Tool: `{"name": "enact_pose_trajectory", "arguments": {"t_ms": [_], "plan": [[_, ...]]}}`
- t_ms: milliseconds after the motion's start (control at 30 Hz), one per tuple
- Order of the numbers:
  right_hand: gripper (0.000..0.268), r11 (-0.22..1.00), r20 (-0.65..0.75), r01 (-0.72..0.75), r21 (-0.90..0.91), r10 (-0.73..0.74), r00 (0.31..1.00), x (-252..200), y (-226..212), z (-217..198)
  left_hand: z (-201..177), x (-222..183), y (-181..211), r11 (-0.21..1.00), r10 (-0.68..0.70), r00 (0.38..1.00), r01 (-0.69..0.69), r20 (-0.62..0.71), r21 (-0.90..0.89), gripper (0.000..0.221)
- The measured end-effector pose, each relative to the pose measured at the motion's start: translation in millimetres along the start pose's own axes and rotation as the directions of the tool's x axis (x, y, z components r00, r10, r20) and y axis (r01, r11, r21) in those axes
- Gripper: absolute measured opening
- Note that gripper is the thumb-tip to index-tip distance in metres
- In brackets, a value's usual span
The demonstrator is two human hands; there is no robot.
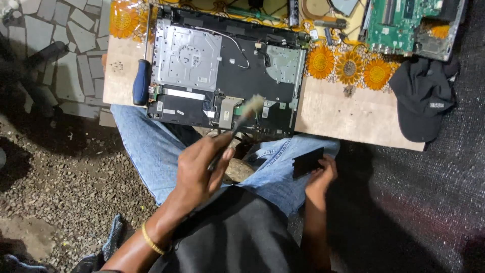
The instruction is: Disassembling a laptop to remove the motherboard and internal covers, then cleaning the chassis with a brush.
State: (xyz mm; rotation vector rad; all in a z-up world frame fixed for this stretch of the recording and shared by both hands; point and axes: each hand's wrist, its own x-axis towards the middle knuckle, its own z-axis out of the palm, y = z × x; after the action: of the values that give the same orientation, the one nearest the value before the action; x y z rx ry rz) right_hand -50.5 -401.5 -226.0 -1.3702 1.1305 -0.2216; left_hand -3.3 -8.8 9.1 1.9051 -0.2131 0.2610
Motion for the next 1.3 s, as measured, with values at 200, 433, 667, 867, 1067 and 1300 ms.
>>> {"name": "enact_pose_trajectory", "arguments": {"t_ms": [200, 433, 667, 867, 1067, 1300], "plan": [[0.019, 0.998, 0.023, 0.057, -0.017, -0.057, 0.998, 12.8, 15.6, -1.2, 9.0, 10.9, 14.2, 0.994, -0.104, 0.991, 0.106, 0.081, -0.024, 0.023], [0.017, 0.998, 0.005, 0.063, -0.021, -0.063, 0.998, -5.6, -2.9, 10.8, -6.3, 19.9, 8.5, 0.977, -0.197, 0.98, 0.192, 0.041, 0.093, 0.024], [0.017, 0.994, -0.003, 0.095, -0.057, -0.096, 0.995, -11.9, -6.1, 12.6, 2.3, 19.7, -1.4, 0.968, -0.238, 0.971, 0.237, 0.001, 0.087, 0.021], [0.015, 0.968, 0.116, 0.248, -0.04, -0.242, 0.963, 13.4, 11.6, -2.0, -7.5, 0.3, -34.6, 0.965, -0.257, 0.92, 0.229, -0.296, -0.128, 0.032], [0.028, 0.757, 0.977, -0.653, -0.036, 0.162, 0.135, 42.1, -4.8, 2.5, -47.4, 4.3, -37.6, 0.978, -0.206, 0.889, 0.195, -0.408, -0.069, 0.032], [0.057, 0.818, 0.838, 0.544, -0.185, -0.157, 0.522, -183.2, -83.3, 160.0, -52.6, -4.1, -32.3, 0.977, -0.214, 0.873, 0.201, -0.438, -0.076, 0.033]]}}
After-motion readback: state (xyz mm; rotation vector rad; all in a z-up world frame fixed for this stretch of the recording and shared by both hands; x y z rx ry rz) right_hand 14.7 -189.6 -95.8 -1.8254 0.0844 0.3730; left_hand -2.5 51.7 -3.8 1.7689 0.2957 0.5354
